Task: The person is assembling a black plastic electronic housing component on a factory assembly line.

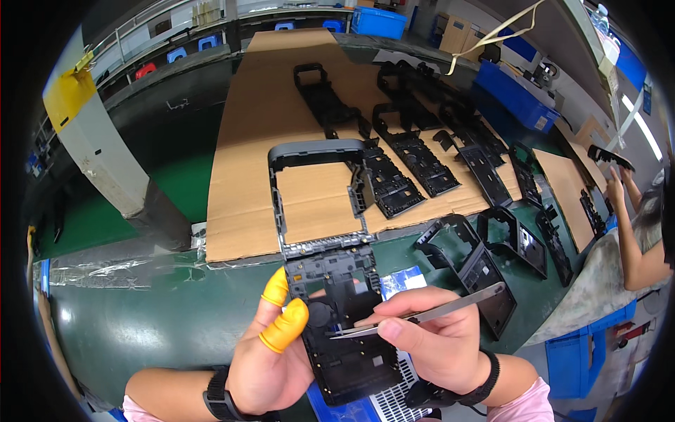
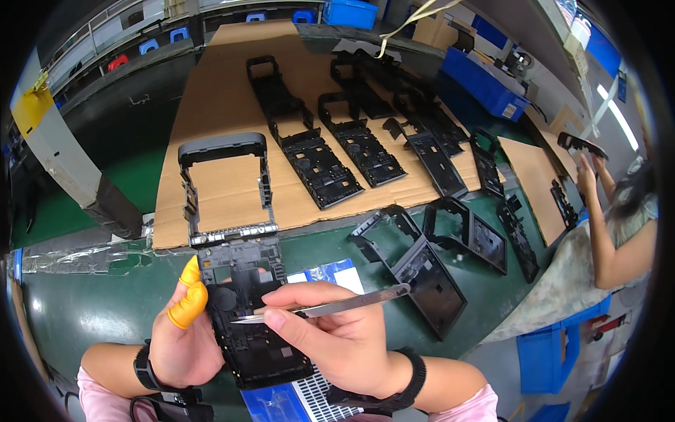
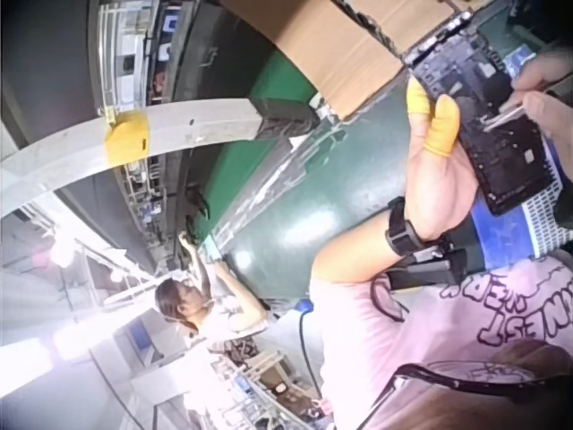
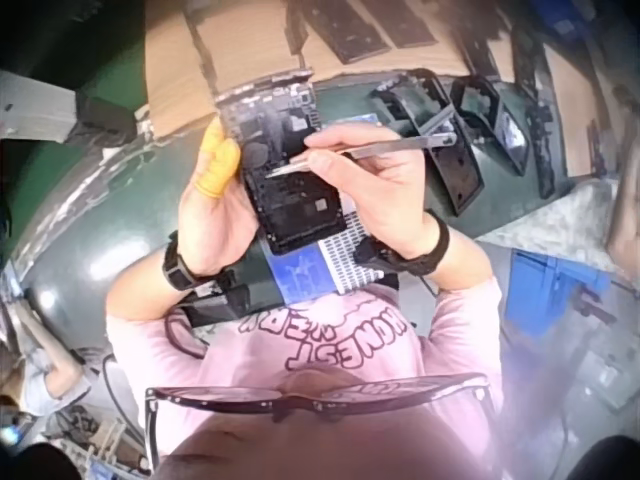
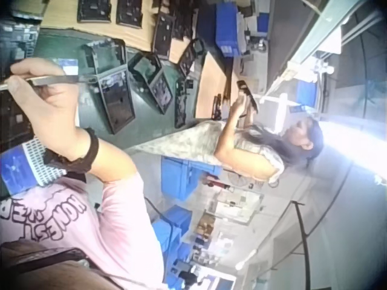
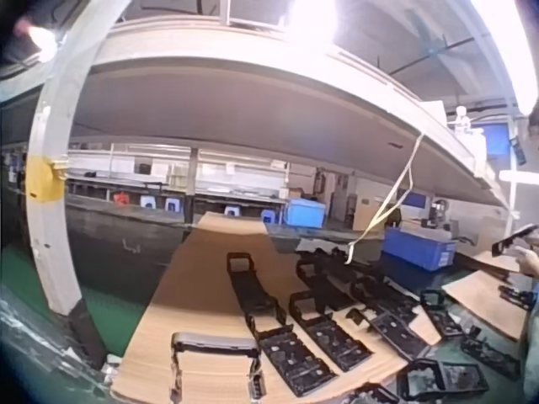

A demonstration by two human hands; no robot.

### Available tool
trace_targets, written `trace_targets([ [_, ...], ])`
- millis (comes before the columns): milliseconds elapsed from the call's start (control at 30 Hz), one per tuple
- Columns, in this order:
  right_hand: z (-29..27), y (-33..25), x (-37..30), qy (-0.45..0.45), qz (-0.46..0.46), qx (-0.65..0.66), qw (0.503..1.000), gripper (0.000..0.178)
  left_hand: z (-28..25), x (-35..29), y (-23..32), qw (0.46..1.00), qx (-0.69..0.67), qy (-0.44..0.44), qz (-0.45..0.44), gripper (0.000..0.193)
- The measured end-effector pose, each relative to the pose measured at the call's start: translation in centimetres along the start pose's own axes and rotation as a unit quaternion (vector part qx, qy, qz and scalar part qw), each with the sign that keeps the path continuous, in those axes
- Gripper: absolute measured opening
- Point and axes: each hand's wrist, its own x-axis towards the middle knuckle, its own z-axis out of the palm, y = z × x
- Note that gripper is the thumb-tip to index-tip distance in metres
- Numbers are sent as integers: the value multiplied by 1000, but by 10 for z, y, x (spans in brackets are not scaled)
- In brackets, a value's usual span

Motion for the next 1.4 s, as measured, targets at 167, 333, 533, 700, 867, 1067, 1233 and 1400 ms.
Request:
trace_targets([
  [167, -3, 9, -2, 22, -9, 17, 1000, 19, -5, 7, -3, 999, -35, -13, -18, 46],
  [333, -1, 12, 0, 14, -33, 22, 999, 19, -6, 5, -3, 999, -29, 6, -13, 47],
  [533, 0, 13, 0, 16, -18, 19, 1000, 20, -7, 4, -4, 1000, -27, -1, -4, 46],
  [700, -1, 11, 0, 17, -18, 25, 999, 20, -6, 3, -6, 1000, -22, 18, -8, 46],
  [867, -2, 14, 1, 23, -13, 10, 1000, 20, -7, 3, -8, 999, -23, 23, -1, 44],
  [1067, -3, 14, 2, 16, -14, 4, 1000, 19, -6, 5, -8, 999, -18, 29, 4, 44],
  [1233, -1, 15, 1, 35, -13, 3, 999, 18, -7, 5, -7, 1000, -6, 29, 2, 44],
  [1400, -3, 1, 2, 41, 14, 76, 996, 20, -16, 1, 0, 999, -36, -20, -17, 63],
])
